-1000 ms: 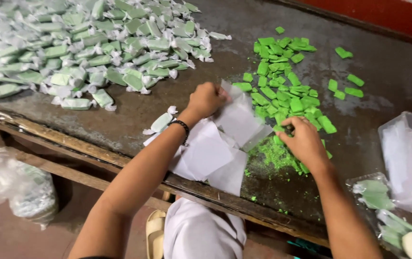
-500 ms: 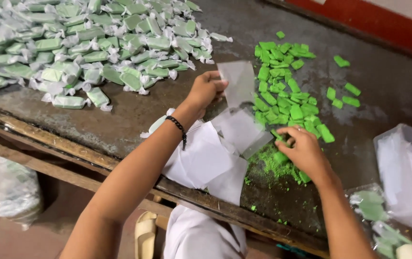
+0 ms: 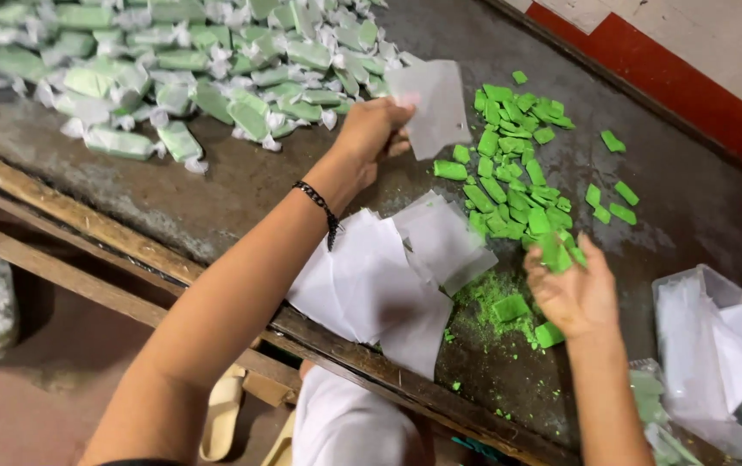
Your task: Wrapping individual green rectangular candies in small pieces of white paper at a packaging station.
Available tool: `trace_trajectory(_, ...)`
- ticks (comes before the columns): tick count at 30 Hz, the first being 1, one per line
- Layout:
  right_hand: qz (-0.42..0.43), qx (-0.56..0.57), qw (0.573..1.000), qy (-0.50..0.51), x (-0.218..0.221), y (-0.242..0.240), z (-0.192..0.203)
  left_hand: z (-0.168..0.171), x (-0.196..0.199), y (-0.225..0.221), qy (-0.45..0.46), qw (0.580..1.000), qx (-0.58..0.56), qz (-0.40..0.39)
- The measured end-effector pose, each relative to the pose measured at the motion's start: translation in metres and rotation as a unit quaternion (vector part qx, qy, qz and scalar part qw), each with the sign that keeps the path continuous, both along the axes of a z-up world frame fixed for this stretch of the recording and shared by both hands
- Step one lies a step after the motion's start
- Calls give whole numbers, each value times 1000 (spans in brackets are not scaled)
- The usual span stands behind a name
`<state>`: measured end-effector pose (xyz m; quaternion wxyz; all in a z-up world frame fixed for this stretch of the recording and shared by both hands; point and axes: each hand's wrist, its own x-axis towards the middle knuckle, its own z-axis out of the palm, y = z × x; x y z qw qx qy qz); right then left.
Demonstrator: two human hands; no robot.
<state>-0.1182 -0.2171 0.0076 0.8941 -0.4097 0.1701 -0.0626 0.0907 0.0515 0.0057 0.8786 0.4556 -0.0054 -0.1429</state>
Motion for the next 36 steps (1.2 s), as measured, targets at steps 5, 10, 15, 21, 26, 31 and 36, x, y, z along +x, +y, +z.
trace_trajectory(5, -12, -235, 972, -2, 30, 16, 7, 4, -15, -6, -15, 1000, 14, -15)
trace_trajectory(10, 4, -649, 760, 27, 62, 19, -8, -20, 9, -19, -31, 998, 43, -20)
trace_trajectory(15, 27, -843, 538, -16, 52, -10, -41, -22, 2, -20, -50, 997, 48, -25)
trace_trajectory(21, 12, -307, 951, 30, 21, 2, 12, -26, 7, -20, -59, 996, 66, -25)
trace_trajectory(26, -1, -149, 989, -9, 22, -4, 9, 5, -34, -8, 5, 998, 21, -66)
trace_trajectory(31, 38, -602, 791, 106, 16, 47, 7, -5, -60, -28, 111, 973, -64, -192)
trace_trajectory(36, 102, -613, 782, 50, 6, 56, 6, -68, -23, -53, 117, 975, 27, -188)
